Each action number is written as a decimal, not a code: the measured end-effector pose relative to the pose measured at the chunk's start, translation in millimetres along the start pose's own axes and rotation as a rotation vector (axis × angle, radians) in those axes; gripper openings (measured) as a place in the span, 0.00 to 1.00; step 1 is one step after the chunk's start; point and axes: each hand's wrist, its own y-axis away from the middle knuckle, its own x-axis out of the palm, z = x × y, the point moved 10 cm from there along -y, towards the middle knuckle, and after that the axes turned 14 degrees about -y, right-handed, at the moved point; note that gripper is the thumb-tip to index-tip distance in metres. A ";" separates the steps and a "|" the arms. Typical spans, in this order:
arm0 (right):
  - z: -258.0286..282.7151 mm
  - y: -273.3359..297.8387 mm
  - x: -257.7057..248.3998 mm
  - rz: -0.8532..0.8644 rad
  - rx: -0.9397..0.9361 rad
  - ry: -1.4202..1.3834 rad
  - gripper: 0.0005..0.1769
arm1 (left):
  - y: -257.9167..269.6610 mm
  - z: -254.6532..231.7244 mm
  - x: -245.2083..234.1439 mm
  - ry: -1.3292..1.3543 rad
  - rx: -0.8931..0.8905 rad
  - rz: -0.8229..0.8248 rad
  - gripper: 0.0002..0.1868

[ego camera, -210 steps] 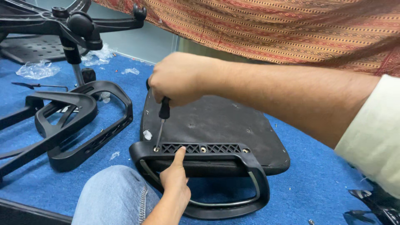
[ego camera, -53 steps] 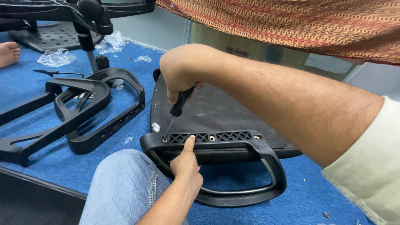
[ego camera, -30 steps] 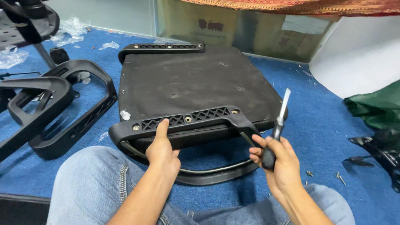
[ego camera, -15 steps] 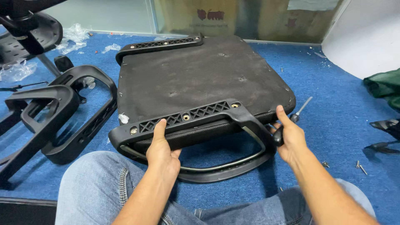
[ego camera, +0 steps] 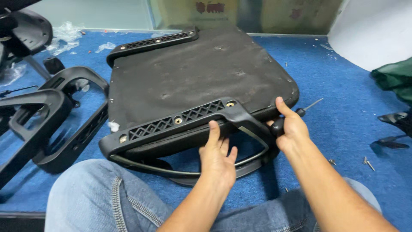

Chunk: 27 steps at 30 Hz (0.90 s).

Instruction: The person attaches a black plastic frame to the underside of an office chair seat using a screwdriver and screws. They align the frame, insert screws, and tighten them to secure the frame to the seat.

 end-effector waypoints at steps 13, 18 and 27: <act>20.5 -6.8 -69.5 -0.182 0.058 0.243 0.19 | -13.0 -9.6 50.3 0.152 0.056 -0.208 0.29; 32.0 -36.2 -159.3 -0.259 0.075 0.947 0.19 | -6.8 -4.0 56.9 0.133 0.056 -0.206 0.28; 11.9 -82.2 -215.2 -0.152 0.171 1.919 0.29 | -11.9 0.0 62.5 0.120 0.103 -0.187 0.30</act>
